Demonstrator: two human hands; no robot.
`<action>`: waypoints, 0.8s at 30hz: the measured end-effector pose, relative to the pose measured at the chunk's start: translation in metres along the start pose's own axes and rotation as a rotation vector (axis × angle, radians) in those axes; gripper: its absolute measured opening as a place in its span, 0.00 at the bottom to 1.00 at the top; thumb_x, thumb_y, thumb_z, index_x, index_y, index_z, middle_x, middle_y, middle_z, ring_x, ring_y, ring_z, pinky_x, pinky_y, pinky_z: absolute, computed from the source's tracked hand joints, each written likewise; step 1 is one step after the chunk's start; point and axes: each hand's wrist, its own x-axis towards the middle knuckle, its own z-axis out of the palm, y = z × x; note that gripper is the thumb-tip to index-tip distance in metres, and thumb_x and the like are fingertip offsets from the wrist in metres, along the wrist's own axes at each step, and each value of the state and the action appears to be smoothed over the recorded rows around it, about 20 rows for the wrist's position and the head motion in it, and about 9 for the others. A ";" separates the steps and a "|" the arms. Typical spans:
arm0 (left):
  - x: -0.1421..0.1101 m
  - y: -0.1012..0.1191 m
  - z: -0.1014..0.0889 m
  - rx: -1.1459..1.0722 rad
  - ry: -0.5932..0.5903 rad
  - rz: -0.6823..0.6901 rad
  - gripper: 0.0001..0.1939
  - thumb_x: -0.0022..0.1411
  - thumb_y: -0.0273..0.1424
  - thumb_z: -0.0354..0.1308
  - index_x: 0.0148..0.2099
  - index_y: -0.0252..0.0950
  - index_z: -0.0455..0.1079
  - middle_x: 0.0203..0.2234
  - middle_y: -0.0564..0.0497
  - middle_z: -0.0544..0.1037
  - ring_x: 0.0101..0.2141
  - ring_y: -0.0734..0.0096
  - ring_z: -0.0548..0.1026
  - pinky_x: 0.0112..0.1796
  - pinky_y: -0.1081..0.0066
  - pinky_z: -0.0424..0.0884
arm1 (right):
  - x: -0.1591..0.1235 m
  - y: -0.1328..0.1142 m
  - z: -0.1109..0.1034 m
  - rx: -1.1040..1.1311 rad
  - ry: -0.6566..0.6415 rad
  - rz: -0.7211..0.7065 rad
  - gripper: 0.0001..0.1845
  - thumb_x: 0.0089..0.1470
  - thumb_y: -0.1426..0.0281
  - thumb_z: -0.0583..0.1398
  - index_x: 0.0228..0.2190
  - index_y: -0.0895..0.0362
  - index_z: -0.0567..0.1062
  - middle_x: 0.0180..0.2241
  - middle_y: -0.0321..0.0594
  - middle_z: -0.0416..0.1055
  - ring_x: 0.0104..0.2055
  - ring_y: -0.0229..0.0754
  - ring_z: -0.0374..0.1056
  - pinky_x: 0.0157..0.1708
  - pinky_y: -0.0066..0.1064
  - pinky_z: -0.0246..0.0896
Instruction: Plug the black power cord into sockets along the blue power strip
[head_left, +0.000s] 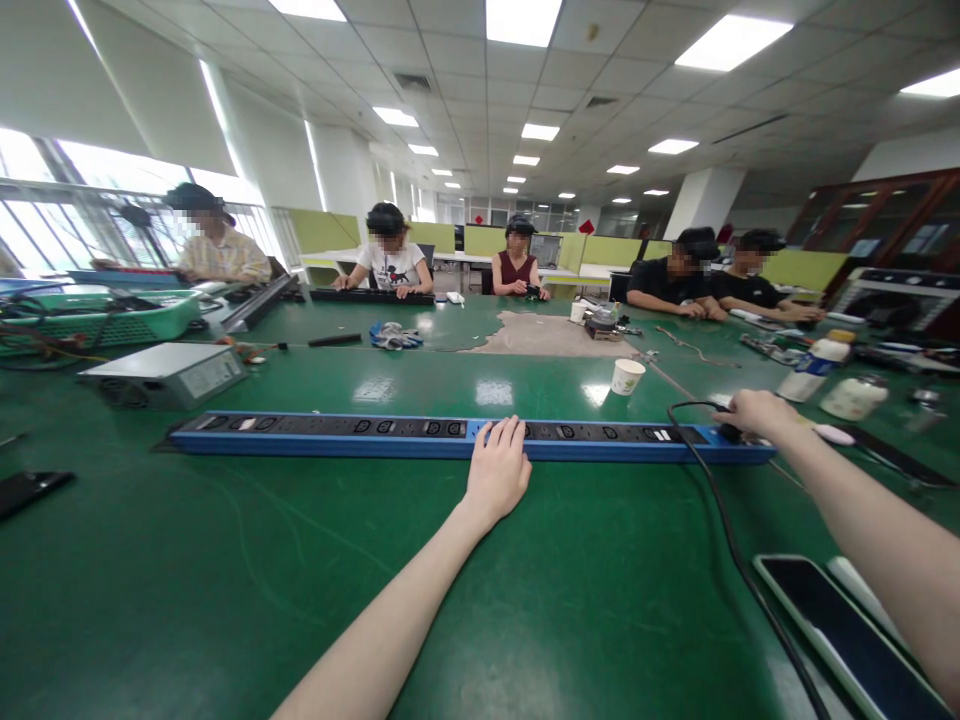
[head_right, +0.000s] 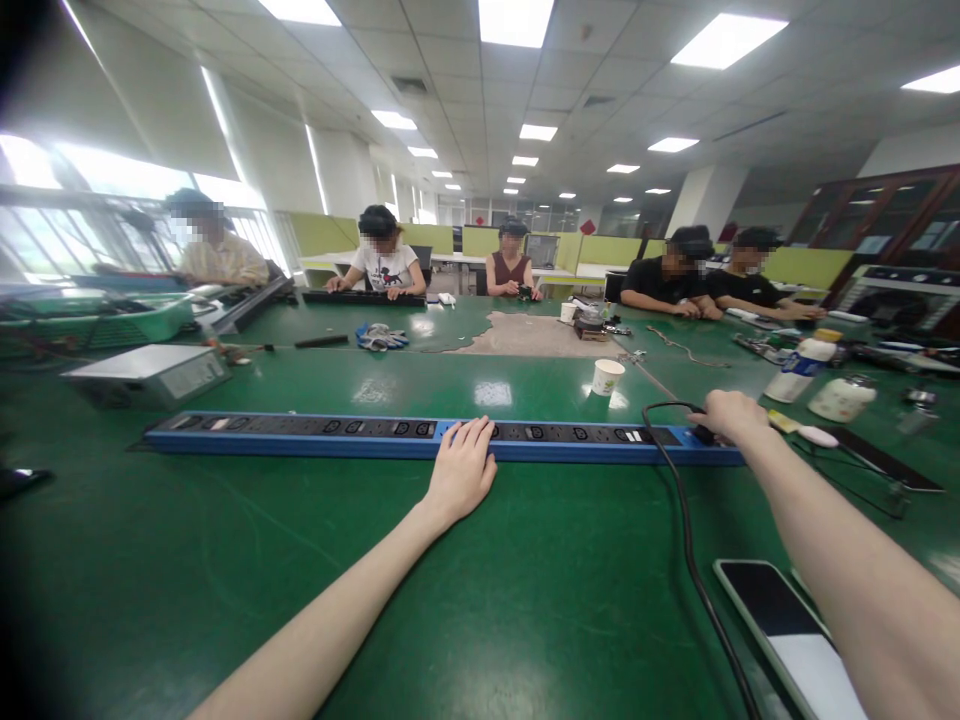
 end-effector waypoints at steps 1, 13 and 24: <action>0.000 0.000 0.000 -0.002 0.001 -0.003 0.27 0.73 0.31 0.51 0.72 0.34 0.65 0.69 0.40 0.71 0.67 0.55 0.68 0.71 0.50 0.57 | -0.001 0.004 -0.002 -0.004 -0.069 0.004 0.22 0.60 0.50 0.65 0.30 0.57 0.81 0.34 0.57 0.78 0.41 0.56 0.75 0.44 0.43 0.64; 0.002 0.003 -0.003 -0.028 -0.005 -0.007 0.29 0.71 0.30 0.52 0.72 0.37 0.65 0.69 0.41 0.71 0.67 0.52 0.68 0.70 0.46 0.58 | -0.034 0.016 0.013 -0.013 0.052 0.058 0.30 0.66 0.43 0.53 0.43 0.53 0.82 0.49 0.56 0.79 0.49 0.55 0.73 0.43 0.40 0.61; 0.002 0.004 -0.003 0.001 -0.012 0.001 0.28 0.71 0.29 0.52 0.71 0.35 0.65 0.69 0.41 0.71 0.67 0.54 0.68 0.71 0.50 0.56 | -0.023 0.067 -0.004 0.071 0.176 0.191 0.35 0.64 0.38 0.52 0.52 0.49 0.81 0.54 0.57 0.78 0.52 0.61 0.73 0.43 0.45 0.63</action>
